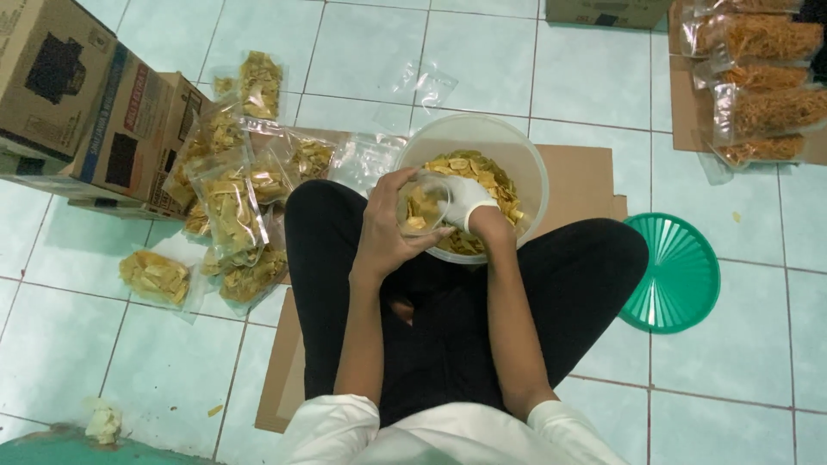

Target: Manually transferring chips from a large bowl into individual plastic bags.

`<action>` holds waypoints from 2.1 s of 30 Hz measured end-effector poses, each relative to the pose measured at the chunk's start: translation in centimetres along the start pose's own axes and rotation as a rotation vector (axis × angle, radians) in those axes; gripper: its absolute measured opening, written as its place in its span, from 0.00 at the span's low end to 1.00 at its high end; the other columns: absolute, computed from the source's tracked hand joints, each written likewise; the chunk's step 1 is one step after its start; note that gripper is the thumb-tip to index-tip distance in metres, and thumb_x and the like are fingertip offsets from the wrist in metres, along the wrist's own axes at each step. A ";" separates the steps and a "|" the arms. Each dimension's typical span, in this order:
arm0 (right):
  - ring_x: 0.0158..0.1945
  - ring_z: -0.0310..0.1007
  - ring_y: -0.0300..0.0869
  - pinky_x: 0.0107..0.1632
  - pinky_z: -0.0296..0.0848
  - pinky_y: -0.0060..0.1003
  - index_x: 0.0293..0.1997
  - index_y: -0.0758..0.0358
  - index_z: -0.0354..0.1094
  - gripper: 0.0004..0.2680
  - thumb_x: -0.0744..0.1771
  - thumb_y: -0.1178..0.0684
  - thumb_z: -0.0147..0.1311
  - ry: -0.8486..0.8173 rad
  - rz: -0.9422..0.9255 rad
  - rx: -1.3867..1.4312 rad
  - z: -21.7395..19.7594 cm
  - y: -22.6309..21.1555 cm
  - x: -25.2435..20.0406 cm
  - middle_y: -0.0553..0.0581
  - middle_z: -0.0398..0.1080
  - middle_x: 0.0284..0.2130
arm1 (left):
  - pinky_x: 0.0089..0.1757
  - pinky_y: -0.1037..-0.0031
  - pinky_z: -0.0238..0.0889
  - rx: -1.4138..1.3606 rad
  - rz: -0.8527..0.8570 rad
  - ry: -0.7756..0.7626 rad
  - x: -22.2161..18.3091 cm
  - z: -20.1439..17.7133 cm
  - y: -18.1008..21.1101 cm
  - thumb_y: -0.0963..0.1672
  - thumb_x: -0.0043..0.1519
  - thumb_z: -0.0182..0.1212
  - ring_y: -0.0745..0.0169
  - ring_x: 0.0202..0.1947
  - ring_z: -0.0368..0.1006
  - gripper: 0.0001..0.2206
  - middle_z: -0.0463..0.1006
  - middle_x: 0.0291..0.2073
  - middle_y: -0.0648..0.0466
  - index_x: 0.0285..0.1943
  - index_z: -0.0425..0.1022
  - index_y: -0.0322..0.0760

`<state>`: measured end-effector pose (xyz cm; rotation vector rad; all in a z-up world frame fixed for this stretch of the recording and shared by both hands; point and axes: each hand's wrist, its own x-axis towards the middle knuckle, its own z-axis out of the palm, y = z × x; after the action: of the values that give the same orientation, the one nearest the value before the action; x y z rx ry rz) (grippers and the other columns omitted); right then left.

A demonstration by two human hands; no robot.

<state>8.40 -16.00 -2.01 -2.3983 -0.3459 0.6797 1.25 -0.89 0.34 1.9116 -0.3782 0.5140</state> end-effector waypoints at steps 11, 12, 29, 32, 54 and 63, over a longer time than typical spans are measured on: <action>0.53 0.69 0.59 0.55 0.69 0.52 0.53 0.58 0.69 0.12 0.65 0.55 0.48 0.018 -0.034 0.150 -0.4 0.9 0.2 0.64 0.72 0.47 | 0.55 0.52 0.58 0.009 -0.110 0.024 1.2 0.1 0.3 0.48 0.41 0.80 0.40 0.50 0.69 0.39 0.71 0.48 0.43 0.61 0.63 0.33; 0.52 0.70 0.58 0.54 0.70 0.51 0.52 0.58 0.70 0.11 0.65 0.55 0.48 0.030 -0.046 0.168 -0.3 1.4 0.6 0.64 0.73 0.46 | 0.54 0.52 0.58 -0.002 -0.120 0.032 1.3 0.1 0.0 0.48 0.41 0.79 0.40 0.50 0.69 0.39 0.71 0.48 0.42 0.61 0.63 0.33; 0.42 0.74 0.50 0.44 0.75 0.42 0.46 0.55 0.72 0.09 0.65 0.61 0.51 0.447 -0.302 0.372 -1.8 3.4 1.2 0.56 0.73 0.38 | 0.54 0.54 0.60 0.033 -0.054 -0.120 6.4 -0.8 -3.1 0.45 0.40 0.79 0.43 0.51 0.70 0.38 0.72 0.47 0.45 0.61 0.64 0.35; 0.41 0.74 0.45 0.43 0.74 0.38 0.45 0.53 0.73 0.09 0.65 0.63 0.53 0.586 -0.337 0.451 -2.2 3.4 1.0 0.52 0.73 0.36 | 0.54 0.54 0.60 0.024 -0.024 -0.141 6.8 -0.7 -4.0 0.46 0.40 0.80 0.44 0.51 0.70 0.38 0.73 0.47 0.46 0.60 0.65 0.36; 0.36 0.77 0.50 0.39 0.75 0.43 0.42 0.62 0.72 0.08 0.62 0.57 0.61 0.122 -0.436 0.228 -6.4 -6.0 -1.2 0.63 0.75 0.33 | 0.50 0.60 0.59 0.091 -0.028 -0.064 2.2 -0.7 -7.8 0.52 0.44 0.76 0.49 0.53 0.67 0.39 0.70 0.52 0.50 0.63 0.62 0.39; 0.48 0.71 0.59 0.52 0.68 0.52 0.49 0.65 0.67 0.09 0.68 0.54 0.47 0.299 -0.333 -0.171 -3.2 1.8 4.9 0.66 0.71 0.42 | 0.51 0.59 0.59 0.095 -0.064 -0.103 2.2 -1.6 -7.6 0.53 0.44 0.75 0.47 0.53 0.67 0.40 0.70 0.53 0.46 0.64 0.61 0.36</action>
<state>14.38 -17.01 -2.83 -2.4718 -0.6768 0.1440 6.52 3.45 -3.92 2.0410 -0.3635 0.3989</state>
